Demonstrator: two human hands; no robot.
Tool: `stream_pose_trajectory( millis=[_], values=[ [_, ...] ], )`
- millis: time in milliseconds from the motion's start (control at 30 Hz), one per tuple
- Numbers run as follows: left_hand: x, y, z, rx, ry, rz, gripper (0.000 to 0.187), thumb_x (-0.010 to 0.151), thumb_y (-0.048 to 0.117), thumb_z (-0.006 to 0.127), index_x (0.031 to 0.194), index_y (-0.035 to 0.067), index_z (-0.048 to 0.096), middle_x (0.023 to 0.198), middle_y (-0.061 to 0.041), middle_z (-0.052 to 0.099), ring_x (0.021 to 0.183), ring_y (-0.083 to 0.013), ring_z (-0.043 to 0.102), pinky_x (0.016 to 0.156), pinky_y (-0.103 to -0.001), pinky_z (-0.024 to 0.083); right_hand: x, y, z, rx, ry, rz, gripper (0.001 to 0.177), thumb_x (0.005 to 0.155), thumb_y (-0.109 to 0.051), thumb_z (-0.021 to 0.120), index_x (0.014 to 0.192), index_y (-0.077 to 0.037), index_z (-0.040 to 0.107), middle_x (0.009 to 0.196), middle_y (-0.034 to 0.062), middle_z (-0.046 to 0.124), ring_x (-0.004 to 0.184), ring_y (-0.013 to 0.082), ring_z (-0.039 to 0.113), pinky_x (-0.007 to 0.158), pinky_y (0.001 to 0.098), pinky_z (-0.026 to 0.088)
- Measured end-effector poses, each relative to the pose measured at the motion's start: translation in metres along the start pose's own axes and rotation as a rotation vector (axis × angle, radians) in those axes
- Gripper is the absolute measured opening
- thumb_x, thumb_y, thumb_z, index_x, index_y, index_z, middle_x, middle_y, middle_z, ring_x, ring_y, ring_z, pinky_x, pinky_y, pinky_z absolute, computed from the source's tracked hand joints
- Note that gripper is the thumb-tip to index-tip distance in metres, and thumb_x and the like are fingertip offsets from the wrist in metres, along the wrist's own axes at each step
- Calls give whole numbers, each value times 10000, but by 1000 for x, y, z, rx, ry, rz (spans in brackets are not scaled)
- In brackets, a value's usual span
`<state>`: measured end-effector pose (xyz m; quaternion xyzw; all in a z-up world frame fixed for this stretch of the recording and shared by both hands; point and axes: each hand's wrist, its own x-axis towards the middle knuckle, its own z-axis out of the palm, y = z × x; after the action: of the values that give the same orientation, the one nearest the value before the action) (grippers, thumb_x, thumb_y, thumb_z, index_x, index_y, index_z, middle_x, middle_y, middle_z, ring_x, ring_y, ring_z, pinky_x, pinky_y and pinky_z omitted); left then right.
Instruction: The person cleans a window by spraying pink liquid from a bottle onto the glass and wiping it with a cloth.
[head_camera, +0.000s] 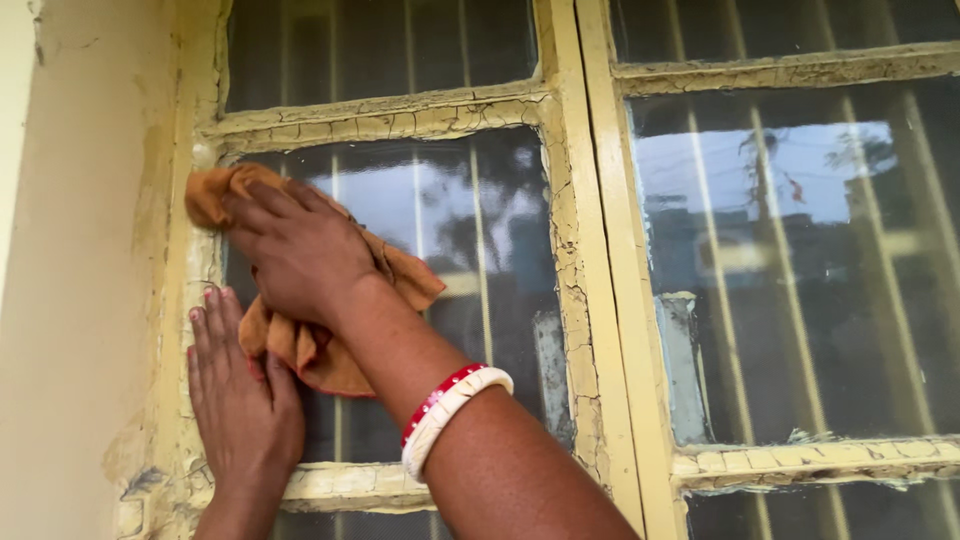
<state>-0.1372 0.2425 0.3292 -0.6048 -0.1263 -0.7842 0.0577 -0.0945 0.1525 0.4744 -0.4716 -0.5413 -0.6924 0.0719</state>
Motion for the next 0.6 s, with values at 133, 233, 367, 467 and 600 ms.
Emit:
stream_pose_trajectory(
  millis=[133, 233, 367, 467, 600],
  values=[
    [0, 0, -2, -33, 46, 46, 810, 930, 160, 475, 1647, -4, 136, 1705, -230, 217, 1583, -384, 178, 1272, -488, 143, -18, -7, -7, -3, -56, -111, 504, 899, -302, 537, 1393, -229, 600, 1577, -35, 430, 1497, 186, 317, 1264, 434, 222],
    [-1, 3, -2, -65, 56, -7, 793, 990, 189, 477, 1667, -21, 120, 1690, -260, 235, 1567, -419, 206, 1265, -515, 168, -45, -11, -13, 0, -73, -200, 440, 960, -348, 521, 1372, -250, 640, 1594, -52, 447, 1528, 167, 333, 1294, 417, 237],
    [-3, 7, -3, -31, 59, 43, 750, 1035, 234, 478, 1665, 1, 144, 1688, -257, 262, 1580, -416, 208, 1268, -525, 181, -66, 2, -30, 19, -123, -237, 482, 985, -489, 461, 1389, -271, 609, 1624, -38, 378, 1552, 173, 285, 1294, 449, 217],
    [-3, 10, -7, -26, 47, 43, 735, 1008, 210, 457, 1667, 31, 182, 1700, -226, 283, 1590, -393, 213, 1272, -524, 172, -68, 24, -46, -130, -249, -167, 527, 956, -462, 421, 1466, -336, 470, 1639, 9, 235, 1520, 232, 207, 1247, 554, 137],
    [-5, 10, -7, -50, 55, 49, 695, 1031, 237, 438, 1665, 42, 229, 1699, -215, 279, 1588, -383, 213, 1277, -517, 156, -82, 67, -62, -235, -250, -12, 546, 1017, -433, 386, 1533, -256, 380, 1671, 53, 160, 1543, 290, 166, 1221, 585, 127]
  ],
)
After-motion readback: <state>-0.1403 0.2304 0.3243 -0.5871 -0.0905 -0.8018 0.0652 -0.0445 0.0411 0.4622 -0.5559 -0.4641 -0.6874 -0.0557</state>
